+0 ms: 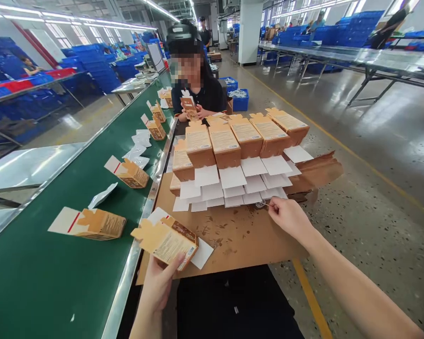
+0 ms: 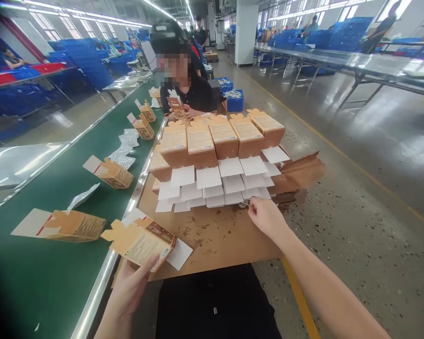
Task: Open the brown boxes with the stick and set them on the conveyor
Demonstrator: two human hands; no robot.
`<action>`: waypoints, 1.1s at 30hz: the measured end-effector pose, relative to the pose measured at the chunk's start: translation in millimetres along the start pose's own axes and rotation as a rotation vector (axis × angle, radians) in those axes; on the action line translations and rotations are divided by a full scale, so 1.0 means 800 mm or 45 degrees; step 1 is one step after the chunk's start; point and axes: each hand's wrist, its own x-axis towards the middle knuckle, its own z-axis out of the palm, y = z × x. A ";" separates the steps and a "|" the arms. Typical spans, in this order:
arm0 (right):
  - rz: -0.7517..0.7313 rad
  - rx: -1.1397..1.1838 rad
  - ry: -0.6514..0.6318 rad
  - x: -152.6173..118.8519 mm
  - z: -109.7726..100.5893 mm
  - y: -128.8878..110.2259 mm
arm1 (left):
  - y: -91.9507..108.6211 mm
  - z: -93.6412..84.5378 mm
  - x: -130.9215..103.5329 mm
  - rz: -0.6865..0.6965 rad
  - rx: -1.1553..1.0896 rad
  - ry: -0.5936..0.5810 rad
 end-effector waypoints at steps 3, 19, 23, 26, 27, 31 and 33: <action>-0.011 -0.022 -0.042 0.017 0.004 -0.004 | -0.006 0.027 -0.007 0.024 -0.009 -0.005; -0.219 0.563 -0.057 -0.118 0.063 -0.051 | -0.013 0.063 -0.018 0.132 -0.016 0.051; -0.414 0.592 -0.135 -0.149 0.140 -0.111 | -0.012 0.064 -0.019 0.140 0.038 0.051; -0.451 0.550 -0.171 -0.148 0.166 -0.123 | -0.012 0.063 -0.020 0.155 0.059 0.034; -0.449 0.541 -0.158 -0.146 0.168 -0.122 | -0.012 0.063 -0.021 0.159 0.059 0.028; -0.384 0.568 -0.049 -0.139 0.156 -0.106 | -0.019 0.065 -0.028 0.201 0.110 0.044; -0.341 0.595 -0.019 -0.140 0.147 -0.098 | -0.027 0.066 -0.034 0.257 0.213 0.087</action>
